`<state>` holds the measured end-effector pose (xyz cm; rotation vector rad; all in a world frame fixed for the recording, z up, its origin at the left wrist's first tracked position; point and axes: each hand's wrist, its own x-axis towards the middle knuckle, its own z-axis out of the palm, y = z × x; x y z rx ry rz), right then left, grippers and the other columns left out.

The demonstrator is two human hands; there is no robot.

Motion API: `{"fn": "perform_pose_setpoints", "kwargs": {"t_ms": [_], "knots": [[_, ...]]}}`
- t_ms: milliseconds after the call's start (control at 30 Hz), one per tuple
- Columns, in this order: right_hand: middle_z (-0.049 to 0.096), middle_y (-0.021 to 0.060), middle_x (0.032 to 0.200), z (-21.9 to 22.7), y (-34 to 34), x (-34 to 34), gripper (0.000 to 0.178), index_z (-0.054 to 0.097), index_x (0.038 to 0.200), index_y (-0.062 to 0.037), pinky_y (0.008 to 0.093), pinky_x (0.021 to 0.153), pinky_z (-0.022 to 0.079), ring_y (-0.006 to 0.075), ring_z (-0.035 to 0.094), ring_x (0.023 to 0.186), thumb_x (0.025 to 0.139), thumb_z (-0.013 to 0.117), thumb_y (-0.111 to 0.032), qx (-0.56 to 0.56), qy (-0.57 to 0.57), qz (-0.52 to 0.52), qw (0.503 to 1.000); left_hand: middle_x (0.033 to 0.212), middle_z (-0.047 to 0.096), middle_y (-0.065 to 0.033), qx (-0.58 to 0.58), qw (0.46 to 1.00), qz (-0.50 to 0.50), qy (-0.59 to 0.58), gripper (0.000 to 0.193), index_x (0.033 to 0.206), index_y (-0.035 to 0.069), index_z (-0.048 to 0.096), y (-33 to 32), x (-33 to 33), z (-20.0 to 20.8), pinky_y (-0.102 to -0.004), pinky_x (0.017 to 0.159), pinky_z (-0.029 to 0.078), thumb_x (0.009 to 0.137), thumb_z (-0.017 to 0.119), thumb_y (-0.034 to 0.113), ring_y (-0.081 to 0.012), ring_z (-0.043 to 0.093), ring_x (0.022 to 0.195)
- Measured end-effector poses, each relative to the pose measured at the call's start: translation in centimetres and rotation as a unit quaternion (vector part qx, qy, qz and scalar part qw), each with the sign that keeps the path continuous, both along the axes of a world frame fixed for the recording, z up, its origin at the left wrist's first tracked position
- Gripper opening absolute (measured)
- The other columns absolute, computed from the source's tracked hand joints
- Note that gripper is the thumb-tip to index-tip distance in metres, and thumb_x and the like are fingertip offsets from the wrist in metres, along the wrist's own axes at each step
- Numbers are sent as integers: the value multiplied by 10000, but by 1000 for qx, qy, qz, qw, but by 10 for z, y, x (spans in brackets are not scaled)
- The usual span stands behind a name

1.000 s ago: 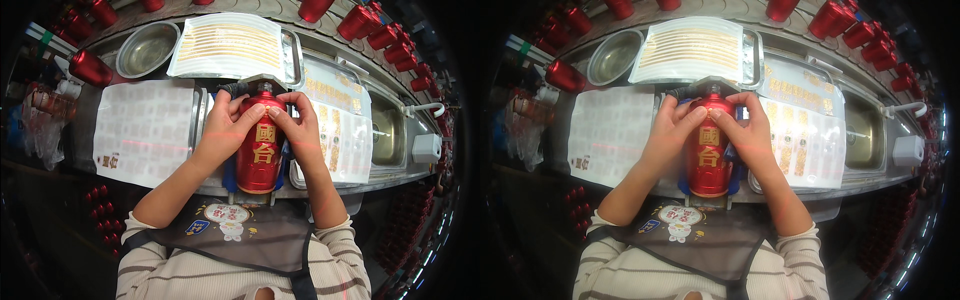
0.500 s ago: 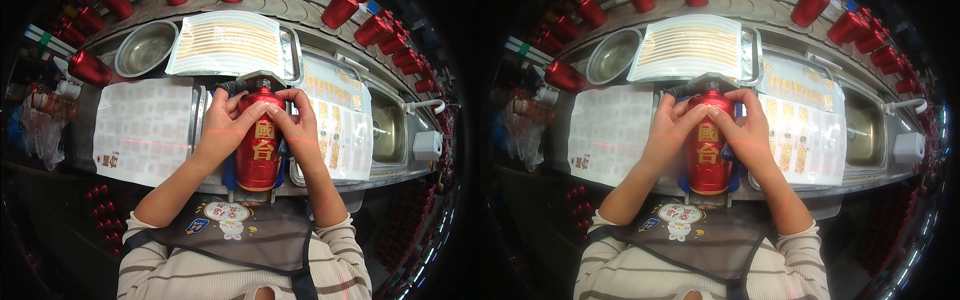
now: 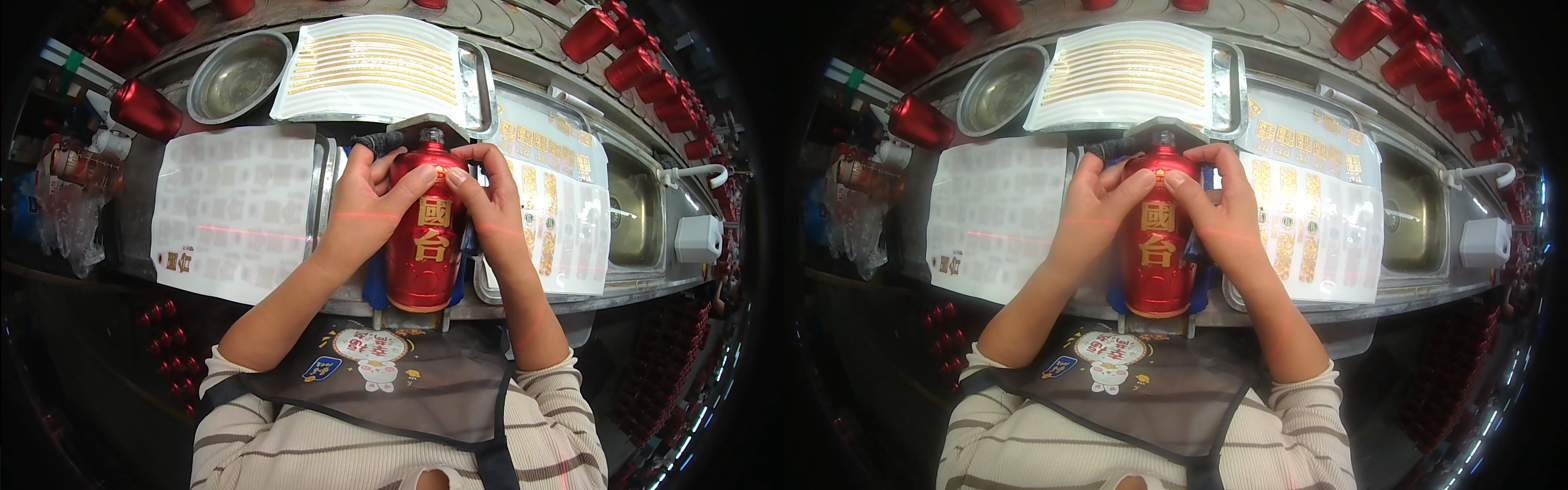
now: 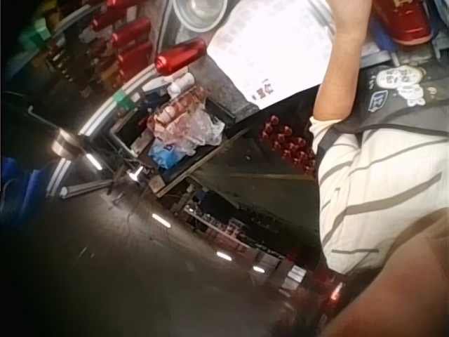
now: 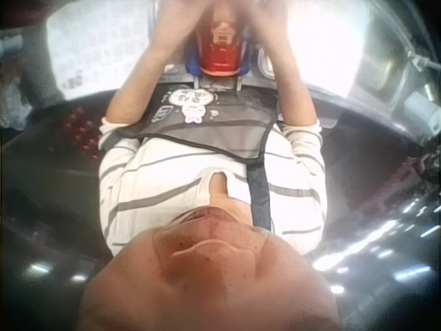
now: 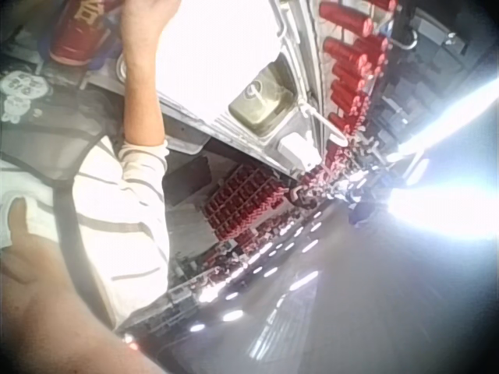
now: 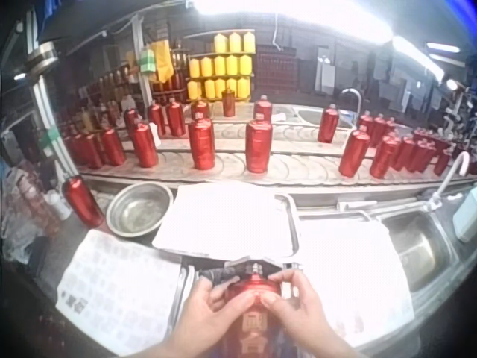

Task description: The person applies gold labels to red cylindrical bottles on a production line. They peel backing from labels, align and smooth them onto the bottle surface, and wipe the bottles with a blue cloth. Finished bottles are placed on a nearby tray.

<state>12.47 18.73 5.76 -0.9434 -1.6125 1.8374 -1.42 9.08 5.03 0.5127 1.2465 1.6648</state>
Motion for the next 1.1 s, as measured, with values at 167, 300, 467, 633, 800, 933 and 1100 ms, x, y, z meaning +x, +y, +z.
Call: {"fn": "perform_pose_setpoints", "kwargs": {"t_ms": [167,300,467,633,800,933,1100], "knots": [[672,77,956,-4,1,-1,342,538,1162,-32,214,605,485,72,625,706,934,698,-230,21,-8,-4,1000,1246,614,-228,0,1000,-2,17,471,1128,-25,393,-1,3,4,-311,926,549,908,762,167,-183,633,1107],[663,64,971,-7,2,-1,305,548,1156,-28,205,658,485,65,611,757,956,672,-222,27,-9,-2,1000,1228,629,-227,-3,1000,-13,26,506,1136,-36,395,-1,-1,1,-315,909,554,891,781,180,-183,639,1097],[637,64,1051,-9,5,3,246,557,1167,-27,219,798,486,81,594,926,991,619,-188,-3,26,4,1000,1180,651,-224,-20,991,4,130,527,1118,-56,415,3,6,2,-311,869,562,856,807,180,-193,654,1063],[626,63,1078,-5,1,3,232,564,1169,-28,234,852,486,91,582,985,998,604,-181,4,24,12,1000,1136,664,-207,-28,990,6,139,525,1113,-54,421,1,7,5,-314,841,572,851,811,181,-194,667,1030],[653,75,1041,-2,2,5,288,558,1186,-26,213,738,503,82,626,855,974,650,-198,34,8,13,999,1143,677,-193,-20,999,-13,49,534,1126,-36,417,0,-2,3,-315,852,572,870,806,224,-190,680,1019],[678,81,1007,-7,-4,2,351,554,1197,-25,200,617,499,72,638,707,944,700,-220,64,-1,-4,998,1145,689,-181,-27,998,-19,49,517,1125,-28,417,0,-2,4,-313,865,568,883,795,230,-183,684,1010],[664,92,1056,-10,-4,4,396,552,1240,-40,215,645,528,92,660,765,931,715,-225,41,18,-10,999,1156,671,-208,-28,998,-17,54,557,1088,-28,382,-2,-2,0,-316,863,574,875,804,267,-200,684,996]]}}
